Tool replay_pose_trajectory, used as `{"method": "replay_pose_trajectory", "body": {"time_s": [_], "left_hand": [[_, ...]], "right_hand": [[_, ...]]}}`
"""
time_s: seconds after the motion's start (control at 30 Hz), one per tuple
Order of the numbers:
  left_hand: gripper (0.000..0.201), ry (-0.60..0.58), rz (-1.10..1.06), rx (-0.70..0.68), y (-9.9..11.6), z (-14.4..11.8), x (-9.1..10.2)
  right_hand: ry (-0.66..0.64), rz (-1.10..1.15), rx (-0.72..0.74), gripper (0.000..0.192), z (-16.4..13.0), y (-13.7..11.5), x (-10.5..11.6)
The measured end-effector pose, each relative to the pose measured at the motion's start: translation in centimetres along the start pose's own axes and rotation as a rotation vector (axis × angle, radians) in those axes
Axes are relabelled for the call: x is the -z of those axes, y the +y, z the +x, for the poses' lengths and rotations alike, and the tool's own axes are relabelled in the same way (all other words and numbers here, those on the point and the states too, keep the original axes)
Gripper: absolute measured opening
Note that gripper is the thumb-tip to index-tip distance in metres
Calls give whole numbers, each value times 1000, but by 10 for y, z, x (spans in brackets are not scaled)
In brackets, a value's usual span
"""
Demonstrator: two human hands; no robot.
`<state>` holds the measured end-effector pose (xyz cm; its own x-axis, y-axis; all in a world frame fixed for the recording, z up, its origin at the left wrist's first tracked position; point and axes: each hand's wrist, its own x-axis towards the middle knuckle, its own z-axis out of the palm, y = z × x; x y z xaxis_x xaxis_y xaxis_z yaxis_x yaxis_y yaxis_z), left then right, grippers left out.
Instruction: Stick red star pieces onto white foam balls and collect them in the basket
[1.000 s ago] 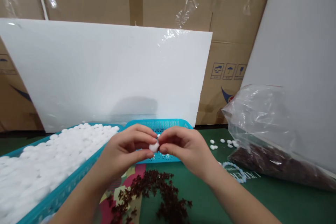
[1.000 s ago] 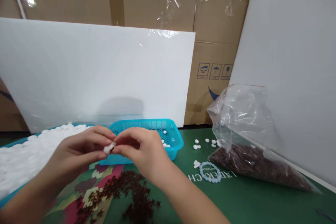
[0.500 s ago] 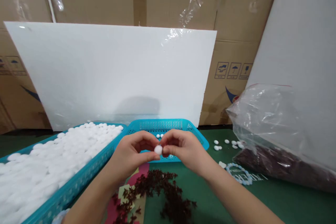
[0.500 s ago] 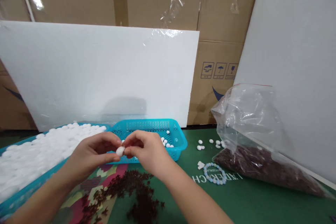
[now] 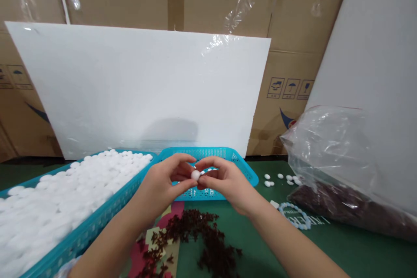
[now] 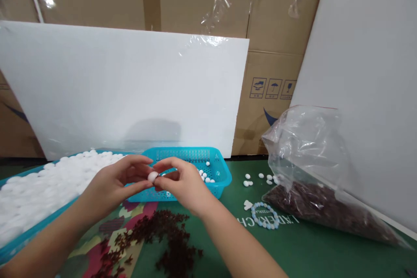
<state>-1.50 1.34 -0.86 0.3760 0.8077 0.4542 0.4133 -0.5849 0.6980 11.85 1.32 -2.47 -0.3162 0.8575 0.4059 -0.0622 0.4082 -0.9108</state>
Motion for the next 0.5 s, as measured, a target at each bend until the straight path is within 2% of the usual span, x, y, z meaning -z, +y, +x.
{"method": "replay_pose_trajectory", "body": {"time_s": [0.17,0.23,0.4,0.5], "left_hand": [[32,-38,258,120,3,3,5],[31,-65,329,160,6,2,11],[22,-150,475,280,12,-7,34],[22,-119,618,292,10,-14,56]], "right_hand": [[130,-150,43,11,5,5,5],[196,-249,58,16,9,9,9],[230,-430,15,24,17,25,19],[227,-491,-13,23,18,35,23]]}}
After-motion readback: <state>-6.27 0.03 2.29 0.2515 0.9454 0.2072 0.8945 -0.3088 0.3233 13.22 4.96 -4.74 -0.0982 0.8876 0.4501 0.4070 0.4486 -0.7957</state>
